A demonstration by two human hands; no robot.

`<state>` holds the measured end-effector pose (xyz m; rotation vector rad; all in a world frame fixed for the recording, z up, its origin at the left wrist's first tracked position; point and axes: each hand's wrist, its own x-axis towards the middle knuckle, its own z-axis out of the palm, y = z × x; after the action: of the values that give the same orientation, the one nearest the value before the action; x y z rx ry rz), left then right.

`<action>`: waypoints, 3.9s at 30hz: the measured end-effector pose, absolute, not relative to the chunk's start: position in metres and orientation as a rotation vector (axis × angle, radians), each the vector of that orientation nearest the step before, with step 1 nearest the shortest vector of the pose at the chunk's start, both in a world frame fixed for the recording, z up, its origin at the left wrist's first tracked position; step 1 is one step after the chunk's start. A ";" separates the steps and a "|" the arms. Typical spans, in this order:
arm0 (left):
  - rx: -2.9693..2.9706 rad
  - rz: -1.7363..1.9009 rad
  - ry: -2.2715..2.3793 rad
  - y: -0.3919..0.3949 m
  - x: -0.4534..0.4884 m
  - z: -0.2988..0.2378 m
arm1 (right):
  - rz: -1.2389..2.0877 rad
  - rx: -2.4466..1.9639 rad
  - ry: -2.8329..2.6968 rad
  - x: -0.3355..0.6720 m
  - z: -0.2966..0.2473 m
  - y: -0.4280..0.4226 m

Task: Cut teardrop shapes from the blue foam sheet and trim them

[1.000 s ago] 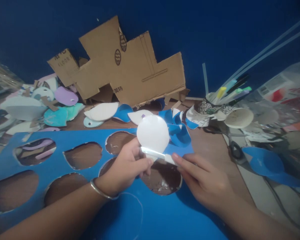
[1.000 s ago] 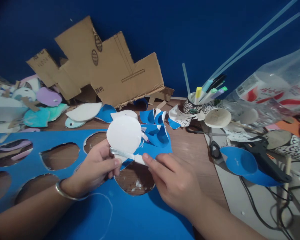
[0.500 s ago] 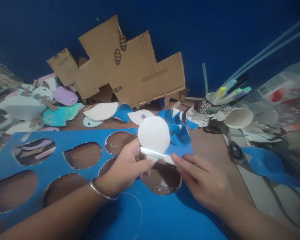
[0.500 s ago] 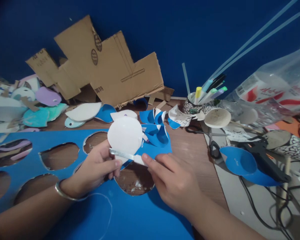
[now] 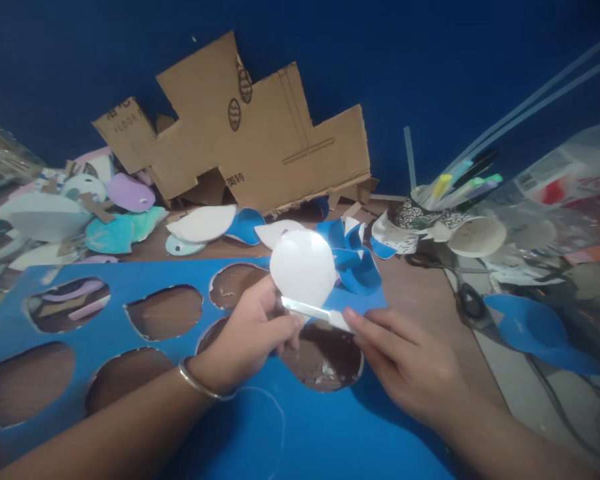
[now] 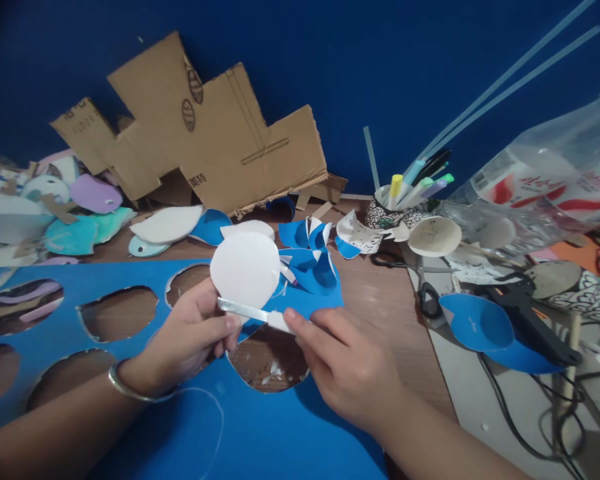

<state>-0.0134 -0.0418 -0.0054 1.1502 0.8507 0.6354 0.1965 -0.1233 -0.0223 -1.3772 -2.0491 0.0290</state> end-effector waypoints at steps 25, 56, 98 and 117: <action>1.148 0.651 0.845 -0.042 -0.012 -0.004 | 0.023 -1.382 -2.041 0.196 -0.022 -0.124; 1.140 0.680 0.804 -0.043 -0.013 -0.006 | 0.049 -1.374 -2.051 0.196 -0.022 -0.124; 1.143 0.667 0.786 -0.041 -0.012 -0.006 | 0.020 -1.375 -2.033 0.198 -0.025 -0.125; 1.145 0.652 0.828 -0.043 -0.012 -0.003 | -0.035 -1.413 -2.028 0.196 -0.023 -0.124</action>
<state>-0.0121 -0.0428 -0.0034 1.1446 0.8283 0.6519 0.1963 -0.1236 -0.0231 -1.4127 -2.0280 -0.0352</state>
